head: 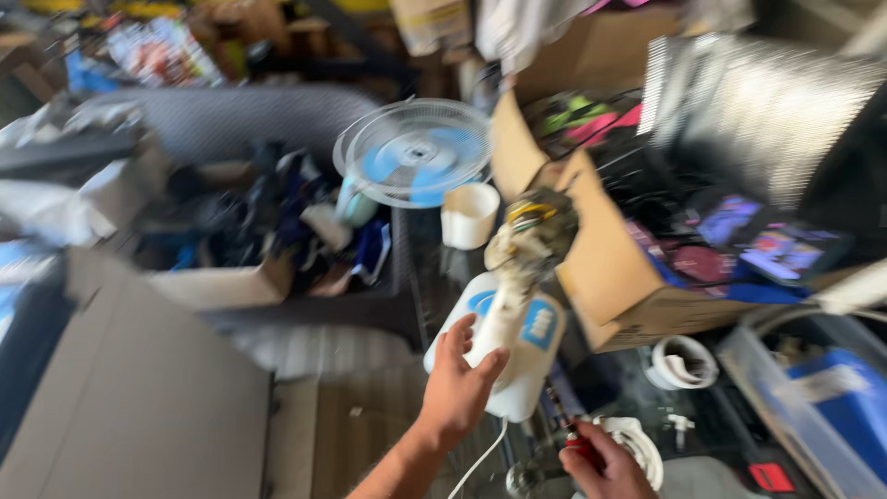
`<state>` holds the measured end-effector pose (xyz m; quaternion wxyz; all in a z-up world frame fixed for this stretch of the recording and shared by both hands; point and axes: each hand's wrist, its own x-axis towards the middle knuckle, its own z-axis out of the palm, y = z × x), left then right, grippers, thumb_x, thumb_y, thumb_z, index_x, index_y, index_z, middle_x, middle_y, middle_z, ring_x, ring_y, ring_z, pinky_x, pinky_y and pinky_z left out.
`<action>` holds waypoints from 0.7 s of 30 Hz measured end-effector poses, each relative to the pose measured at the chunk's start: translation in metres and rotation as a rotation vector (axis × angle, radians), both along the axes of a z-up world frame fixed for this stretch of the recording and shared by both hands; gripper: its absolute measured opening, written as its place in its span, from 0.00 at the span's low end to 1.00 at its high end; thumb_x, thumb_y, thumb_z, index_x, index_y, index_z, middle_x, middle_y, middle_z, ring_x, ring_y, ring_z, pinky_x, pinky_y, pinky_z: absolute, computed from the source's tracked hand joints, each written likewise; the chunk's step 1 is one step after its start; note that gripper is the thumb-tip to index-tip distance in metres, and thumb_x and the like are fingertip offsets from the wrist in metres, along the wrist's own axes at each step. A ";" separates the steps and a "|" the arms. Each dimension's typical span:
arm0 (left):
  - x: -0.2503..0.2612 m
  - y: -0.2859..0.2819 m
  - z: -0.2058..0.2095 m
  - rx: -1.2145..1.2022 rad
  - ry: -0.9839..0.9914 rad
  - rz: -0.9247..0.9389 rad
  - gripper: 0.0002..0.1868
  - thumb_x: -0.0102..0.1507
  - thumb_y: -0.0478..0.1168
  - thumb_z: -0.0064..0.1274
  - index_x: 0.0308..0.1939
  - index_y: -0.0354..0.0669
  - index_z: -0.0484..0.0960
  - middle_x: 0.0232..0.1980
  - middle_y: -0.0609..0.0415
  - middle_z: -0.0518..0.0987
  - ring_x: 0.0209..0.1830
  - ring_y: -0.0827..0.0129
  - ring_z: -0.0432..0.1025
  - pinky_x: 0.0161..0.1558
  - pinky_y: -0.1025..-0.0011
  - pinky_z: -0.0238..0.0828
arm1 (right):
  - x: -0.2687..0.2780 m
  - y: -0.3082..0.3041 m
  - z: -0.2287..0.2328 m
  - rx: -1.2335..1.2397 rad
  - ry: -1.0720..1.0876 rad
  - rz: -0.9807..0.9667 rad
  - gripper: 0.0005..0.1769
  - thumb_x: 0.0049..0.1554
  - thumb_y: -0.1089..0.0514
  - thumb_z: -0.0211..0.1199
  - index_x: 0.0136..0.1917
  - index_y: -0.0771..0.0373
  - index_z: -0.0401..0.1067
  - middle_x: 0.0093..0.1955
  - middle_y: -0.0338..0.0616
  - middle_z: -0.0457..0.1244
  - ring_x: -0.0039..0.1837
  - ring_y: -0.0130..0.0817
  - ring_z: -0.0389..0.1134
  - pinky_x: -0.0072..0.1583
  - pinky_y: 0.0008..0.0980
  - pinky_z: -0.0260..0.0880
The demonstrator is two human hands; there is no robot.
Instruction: The person disassembles a white electric fan by removing the top cap, detaching the motor housing, and unscrewing the base plate. They use a screwdriver to loosen screws and separate components, placing parts on a glass table in a cluttered room.
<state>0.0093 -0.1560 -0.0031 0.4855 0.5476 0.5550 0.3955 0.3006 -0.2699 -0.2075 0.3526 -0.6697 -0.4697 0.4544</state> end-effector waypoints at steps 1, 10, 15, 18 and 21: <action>0.003 0.006 0.009 0.034 0.029 -0.045 0.42 0.56 0.50 0.63 0.71 0.43 0.65 0.66 0.45 0.69 0.66 0.60 0.66 0.62 0.65 0.66 | 0.002 -0.002 0.005 -0.001 -0.034 -0.004 0.30 0.51 0.60 0.73 0.66 0.62 0.73 0.44 0.42 0.71 0.45 0.27 0.71 0.51 0.29 0.73; 0.020 0.065 0.064 0.169 0.139 -0.319 0.36 0.52 0.51 0.65 0.61 0.40 0.73 0.60 0.42 0.75 0.63 0.51 0.70 0.63 0.62 0.67 | 0.001 -0.003 0.051 0.061 -0.022 -0.233 0.30 0.49 0.58 0.74 0.65 0.62 0.74 0.44 0.43 0.73 0.47 0.25 0.73 0.52 0.29 0.73; 0.014 0.102 0.076 0.140 0.101 -0.427 0.34 0.51 0.54 0.66 0.56 0.42 0.75 0.53 0.46 0.82 0.55 0.55 0.76 0.58 0.63 0.70 | -0.022 0.003 0.051 0.051 -0.110 -0.403 0.30 0.50 0.56 0.77 0.65 0.61 0.74 0.44 0.41 0.74 0.47 0.25 0.73 0.53 0.27 0.73; 0.007 0.125 0.070 0.178 0.242 -0.631 0.38 0.55 0.56 0.66 0.62 0.42 0.69 0.56 0.45 0.78 0.54 0.54 0.74 0.55 0.62 0.69 | -0.057 0.023 0.043 0.216 -0.020 -0.637 0.30 0.45 0.62 0.76 0.62 0.66 0.79 0.40 0.48 0.72 0.42 0.32 0.74 0.50 0.32 0.74; 0.008 0.143 0.041 -0.175 0.026 -0.691 0.37 0.57 0.51 0.60 0.61 0.36 0.62 0.46 0.45 0.84 0.48 0.60 0.79 0.53 0.66 0.73 | -0.076 0.025 0.039 0.139 -0.231 -0.572 0.28 0.47 0.57 0.79 0.61 0.61 0.80 0.40 0.43 0.72 0.41 0.27 0.71 0.49 0.29 0.71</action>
